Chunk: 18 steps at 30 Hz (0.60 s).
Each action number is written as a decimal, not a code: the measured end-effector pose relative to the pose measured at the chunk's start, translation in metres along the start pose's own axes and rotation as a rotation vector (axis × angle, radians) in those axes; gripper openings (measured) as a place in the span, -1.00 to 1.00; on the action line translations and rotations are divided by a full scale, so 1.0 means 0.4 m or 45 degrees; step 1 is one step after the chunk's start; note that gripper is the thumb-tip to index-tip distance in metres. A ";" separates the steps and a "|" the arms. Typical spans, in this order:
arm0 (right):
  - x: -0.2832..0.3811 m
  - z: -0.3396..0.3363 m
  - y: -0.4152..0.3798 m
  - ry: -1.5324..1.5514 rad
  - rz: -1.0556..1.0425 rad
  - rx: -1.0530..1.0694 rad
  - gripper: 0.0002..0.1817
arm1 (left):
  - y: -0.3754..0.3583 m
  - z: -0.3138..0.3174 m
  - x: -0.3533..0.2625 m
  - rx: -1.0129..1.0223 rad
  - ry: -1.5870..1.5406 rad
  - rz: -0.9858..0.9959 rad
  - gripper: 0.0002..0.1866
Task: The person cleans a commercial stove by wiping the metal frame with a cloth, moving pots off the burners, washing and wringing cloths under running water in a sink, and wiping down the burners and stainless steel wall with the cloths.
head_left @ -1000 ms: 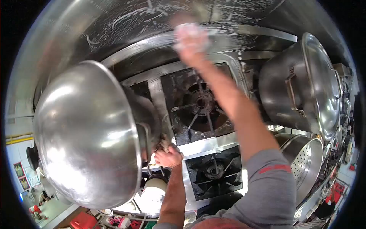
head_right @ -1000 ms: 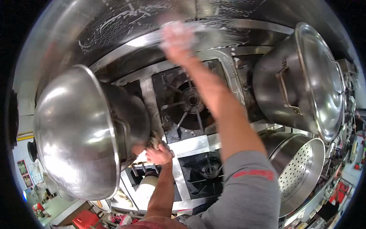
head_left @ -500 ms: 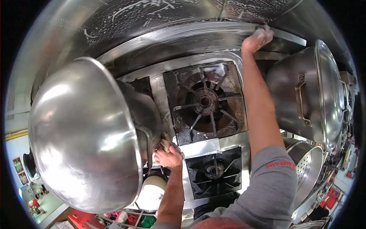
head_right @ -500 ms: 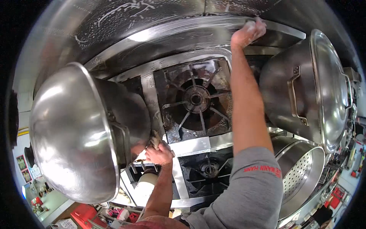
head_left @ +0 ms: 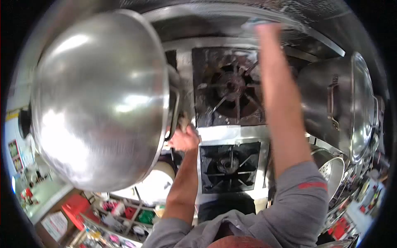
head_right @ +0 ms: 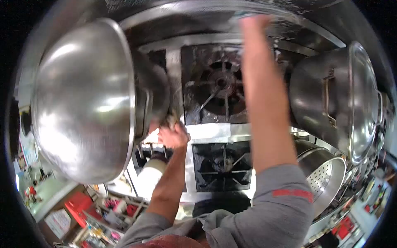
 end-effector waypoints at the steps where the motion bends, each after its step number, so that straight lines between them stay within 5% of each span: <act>1: 0.068 -0.031 0.064 -0.103 -0.110 0.023 -0.39 | 0.006 -0.013 -0.016 0.084 -0.017 0.013 -0.55; 4: 0.157 -0.066 0.161 -0.217 -0.460 0.162 -0.48 | 0.004 -0.022 -0.018 0.119 -0.069 -0.023 -0.61; 8: 0.126 -0.116 0.050 -0.333 -0.626 0.305 -0.58 | 0.009 -0.025 -0.015 0.128 -0.066 -0.026 -0.60; 13: 0.025 -0.360 -0.332 -0.579 -0.406 0.518 -0.70 | 0.011 -0.026 -0.017 0.195 -0.054 -0.069 -0.62; 18: -0.004 -0.689 -0.665 -0.857 -0.212 0.207 -0.75 | 0.015 -0.044 -0.014 0.205 -0.092 -0.089 -0.61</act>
Point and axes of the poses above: each hand's wrist, its own y-axis towards the middle knuckle, its own z-axis out of the palm, x = y × z, the point moved 8 cm from there along y, towards the middle knuckle, and after that the axes turned 15 degrees about -z, right-handed, at the moved point
